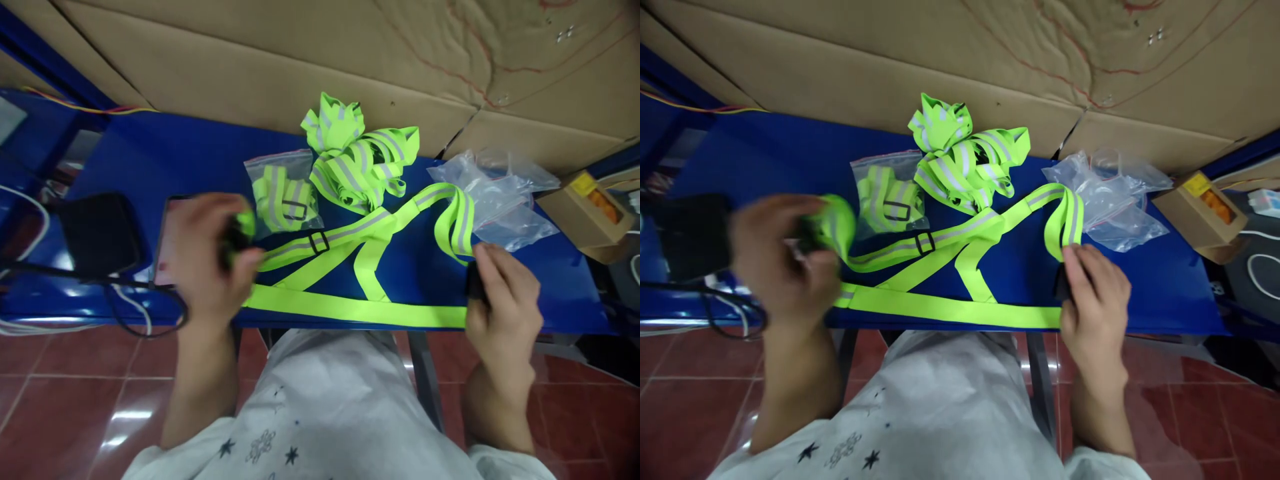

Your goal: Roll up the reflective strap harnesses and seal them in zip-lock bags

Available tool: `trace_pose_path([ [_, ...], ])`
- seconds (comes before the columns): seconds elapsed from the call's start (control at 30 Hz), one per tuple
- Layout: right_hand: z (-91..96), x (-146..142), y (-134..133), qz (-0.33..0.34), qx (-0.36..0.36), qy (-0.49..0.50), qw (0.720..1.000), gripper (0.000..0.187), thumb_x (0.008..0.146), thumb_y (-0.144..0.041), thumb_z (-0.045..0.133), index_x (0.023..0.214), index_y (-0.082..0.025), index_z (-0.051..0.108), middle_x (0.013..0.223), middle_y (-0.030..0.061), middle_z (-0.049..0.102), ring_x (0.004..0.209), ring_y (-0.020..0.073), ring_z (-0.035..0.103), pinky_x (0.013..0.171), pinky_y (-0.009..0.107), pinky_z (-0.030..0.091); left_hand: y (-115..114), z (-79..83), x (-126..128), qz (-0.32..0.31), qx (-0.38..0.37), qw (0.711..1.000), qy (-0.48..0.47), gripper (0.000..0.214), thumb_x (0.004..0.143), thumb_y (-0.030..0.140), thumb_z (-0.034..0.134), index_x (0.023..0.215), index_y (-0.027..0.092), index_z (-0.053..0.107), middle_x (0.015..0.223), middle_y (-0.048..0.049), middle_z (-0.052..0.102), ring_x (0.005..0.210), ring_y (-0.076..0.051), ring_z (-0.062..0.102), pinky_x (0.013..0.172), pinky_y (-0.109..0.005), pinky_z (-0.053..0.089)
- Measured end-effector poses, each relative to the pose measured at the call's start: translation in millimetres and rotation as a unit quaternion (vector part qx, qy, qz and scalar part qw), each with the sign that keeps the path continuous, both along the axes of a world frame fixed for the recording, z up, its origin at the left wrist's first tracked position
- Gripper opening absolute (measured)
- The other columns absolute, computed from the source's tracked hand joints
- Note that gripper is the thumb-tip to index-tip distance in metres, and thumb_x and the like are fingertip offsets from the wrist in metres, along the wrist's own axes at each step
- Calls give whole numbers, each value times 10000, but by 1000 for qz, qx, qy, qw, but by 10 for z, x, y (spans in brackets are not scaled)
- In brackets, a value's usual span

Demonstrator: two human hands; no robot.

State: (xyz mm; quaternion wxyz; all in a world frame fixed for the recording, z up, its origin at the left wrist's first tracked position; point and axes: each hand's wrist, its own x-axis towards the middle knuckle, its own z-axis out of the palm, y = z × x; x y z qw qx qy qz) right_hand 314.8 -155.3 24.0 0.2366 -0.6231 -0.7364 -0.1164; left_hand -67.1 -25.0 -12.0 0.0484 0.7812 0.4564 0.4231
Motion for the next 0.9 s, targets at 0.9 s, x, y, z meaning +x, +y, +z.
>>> trace_pose_path([
  [0.9, -116, -583, 273, 242, -74, 21, 967, 490, 1041, -69, 560, 1530, -102, 548, 1469, 171, 657, 1371, 272, 564, 1125, 457, 435, -360, 198, 684, -278, 9, 950, 145, 726, 1011, 520, 647, 1561, 103, 422, 1326, -151, 749, 1203, -271, 747, 1016, -407, 654],
])
